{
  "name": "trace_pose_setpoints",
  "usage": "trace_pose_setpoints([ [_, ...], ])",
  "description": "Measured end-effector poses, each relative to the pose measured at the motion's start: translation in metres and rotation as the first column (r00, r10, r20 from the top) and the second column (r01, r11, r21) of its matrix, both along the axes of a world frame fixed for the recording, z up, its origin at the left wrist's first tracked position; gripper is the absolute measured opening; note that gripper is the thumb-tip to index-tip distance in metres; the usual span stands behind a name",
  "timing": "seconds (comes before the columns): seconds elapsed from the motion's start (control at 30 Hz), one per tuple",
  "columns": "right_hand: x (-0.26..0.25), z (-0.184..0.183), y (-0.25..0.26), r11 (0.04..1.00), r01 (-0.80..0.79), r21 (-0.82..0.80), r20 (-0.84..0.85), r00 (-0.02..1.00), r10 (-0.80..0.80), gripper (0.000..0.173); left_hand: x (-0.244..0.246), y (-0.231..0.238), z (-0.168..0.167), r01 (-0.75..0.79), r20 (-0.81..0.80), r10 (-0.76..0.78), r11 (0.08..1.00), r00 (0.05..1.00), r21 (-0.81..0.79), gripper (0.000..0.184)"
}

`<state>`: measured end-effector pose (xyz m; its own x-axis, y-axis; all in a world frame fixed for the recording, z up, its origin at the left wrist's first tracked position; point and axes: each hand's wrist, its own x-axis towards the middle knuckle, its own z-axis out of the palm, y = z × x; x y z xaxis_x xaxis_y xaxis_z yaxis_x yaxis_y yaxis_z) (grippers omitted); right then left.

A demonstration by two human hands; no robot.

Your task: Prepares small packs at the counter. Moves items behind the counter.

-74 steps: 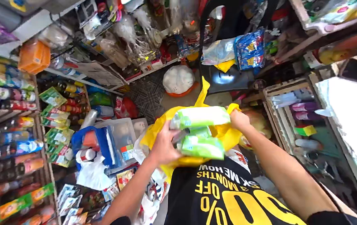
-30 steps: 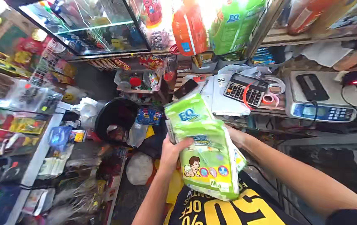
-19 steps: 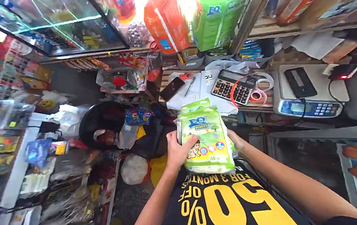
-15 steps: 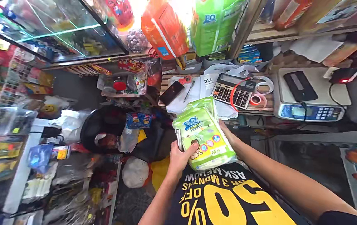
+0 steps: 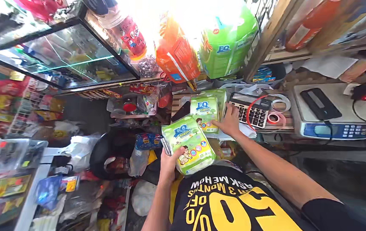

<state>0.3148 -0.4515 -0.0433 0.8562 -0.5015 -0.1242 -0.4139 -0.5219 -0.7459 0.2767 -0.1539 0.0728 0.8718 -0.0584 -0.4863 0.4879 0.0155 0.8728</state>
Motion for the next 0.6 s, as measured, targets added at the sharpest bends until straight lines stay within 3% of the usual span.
trace_pose_setpoints([
  [0.07, -0.001, 0.019, 0.009, 1.0, -0.012, 0.001, 0.14, 0.99, 0.012, 0.093, 0.02, 0.002, 0.007, 0.103, 0.014, -0.103, 0.994, 0.995, 0.032, 0.073],
  [0.13, -0.006, 0.049, 0.018, 0.965, -0.132, 0.227, 0.252, 0.965, 0.073, 0.072, 0.043, 0.005, 0.02, 0.233, 0.023, -0.234, 0.971, 0.972, 0.048, 0.075],
  [0.2, -0.015, 0.088, 0.025, 0.753, -0.28, 0.595, 0.236, 0.957, 0.169, 0.069, 0.064, 0.003, 0.037, 0.369, 0.015, -0.37, 0.929, 0.929, 0.037, 0.071],
  [0.27, -0.025, 0.12, 0.038, 0.509, -0.248, 0.824, 0.176, 0.967, 0.185, 0.074, 0.079, -0.003, 0.05, 0.488, 0.019, -0.488, 0.873, 0.873, -0.009, 0.069],
  [0.3, -0.029, 0.133, 0.046, 0.427, -0.174, 0.887, 0.13, 0.983, 0.131, 0.067, 0.084, -0.006, 0.054, 0.538, 0.031, -0.537, 0.842, 0.843, -0.039, 0.068],
  [0.37, -0.034, 0.15, 0.059, 0.326, -0.012, 0.945, 0.026, 0.999, -0.038, 0.042, 0.091, -0.011, 0.058, 0.605, 0.065, -0.602, 0.79, 0.796, -0.098, 0.068],
  [0.4, -0.036, 0.155, 0.063, 0.278, 0.039, 0.96, -0.012, 0.995, -0.098, 0.038, 0.093, -0.012, 0.059, 0.627, 0.083, -0.621, 0.769, 0.779, -0.123, 0.067],
  [0.53, -0.047, 0.167, 0.064, 0.101, 0.027, 0.995, -0.008, 0.983, -0.185, 0.046, 0.099, -0.012, 0.059, 0.697, 0.145, -0.683, 0.685, 0.716, -0.211, 0.064],
  [0.6, -0.056, 0.169, 0.065, 0.14, -0.039, 0.989, 0.068, 0.976, -0.206, 0.047, 0.095, -0.015, 0.06, 0.692, 0.141, -0.678, 0.692, 0.721, -0.206, 0.063],
])
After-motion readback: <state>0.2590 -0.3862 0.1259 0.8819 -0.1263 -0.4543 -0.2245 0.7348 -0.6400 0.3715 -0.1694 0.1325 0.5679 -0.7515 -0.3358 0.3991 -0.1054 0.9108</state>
